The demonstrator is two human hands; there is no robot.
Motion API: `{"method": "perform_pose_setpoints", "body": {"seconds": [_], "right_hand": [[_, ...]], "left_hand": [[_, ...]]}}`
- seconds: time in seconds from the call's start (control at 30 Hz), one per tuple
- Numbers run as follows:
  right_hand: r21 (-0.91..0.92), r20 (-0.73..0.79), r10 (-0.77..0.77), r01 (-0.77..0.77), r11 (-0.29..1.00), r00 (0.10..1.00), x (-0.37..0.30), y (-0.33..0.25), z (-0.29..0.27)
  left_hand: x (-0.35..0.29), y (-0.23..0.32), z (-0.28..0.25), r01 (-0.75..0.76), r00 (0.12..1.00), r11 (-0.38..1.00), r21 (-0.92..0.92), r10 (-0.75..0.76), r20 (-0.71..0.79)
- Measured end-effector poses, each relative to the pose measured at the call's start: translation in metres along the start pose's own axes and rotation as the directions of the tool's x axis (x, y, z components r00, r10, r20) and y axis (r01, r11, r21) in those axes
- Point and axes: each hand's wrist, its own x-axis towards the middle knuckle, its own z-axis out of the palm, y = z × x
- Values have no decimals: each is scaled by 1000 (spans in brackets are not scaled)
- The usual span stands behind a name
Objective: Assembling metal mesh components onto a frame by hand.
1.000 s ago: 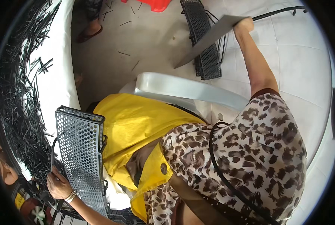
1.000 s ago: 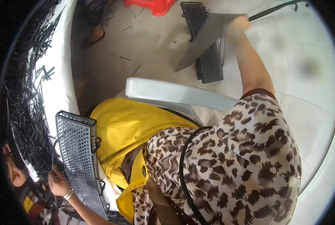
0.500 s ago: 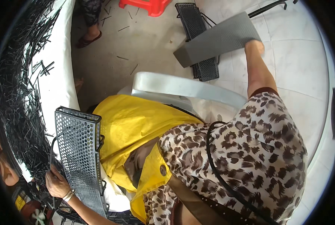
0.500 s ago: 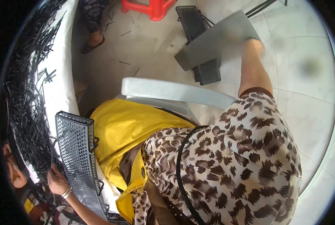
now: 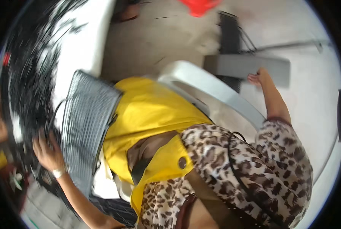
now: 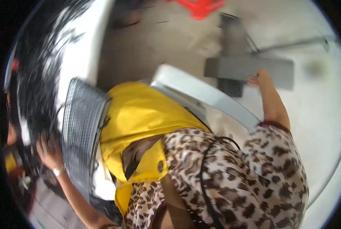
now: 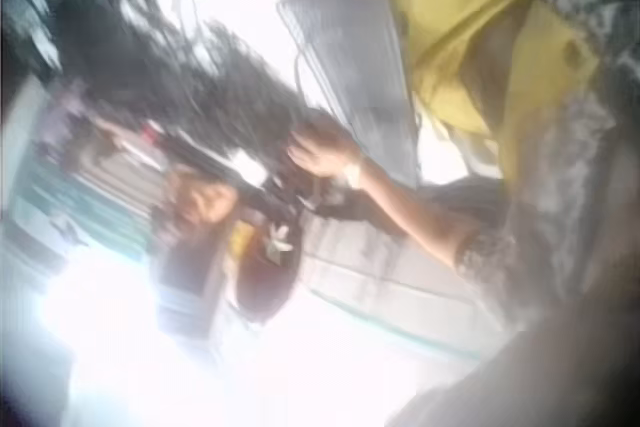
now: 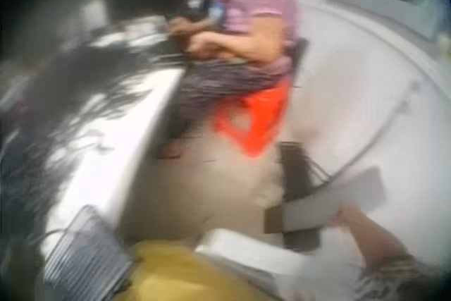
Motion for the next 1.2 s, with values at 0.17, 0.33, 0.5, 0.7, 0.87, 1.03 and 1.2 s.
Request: {"method": "perform_pose_setpoints", "body": {"seconds": [0.17, 0.33, 0.5, 0.7, 0.87, 1.03, 1.2], "right_hand": [[-617, 436, -232, 477, 627, 869, -67, -8, 88], [-213, 932, -336, 954, -209, 135, -86, -19, 145], [-215, 950, -237, 976, -37, 201, -157, 8, 183], [-202, 962, -223, 958, -202, 156, -143, -50, 193], [-253, 929, -339, 919, -301, 145, -152, -86, 185], [-242, 938, -306, 940, -240, 164, -212, -76, 180], [-349, 898, -359, 907, -234, 253, -251, -45, 191]], "left_hand": [[-13, 18, -16, -64, 979, 983, -173, 28, -203], [-105, 18, -63, 215, 953, 958, -189, -248, -176], [-256, -5, -57, 856, 420, 406, -320, -907, -27], [-391, -19, -13, 684, -418, -457, -568, -884, 208], [-395, -24, 40, 366, -599, -793, -487, -601, 529], [-400, -40, 75, 340, -564, -811, -476, -581, 587], [-407, -45, 89, 347, -573, -826, -444, -561, 597]]}}
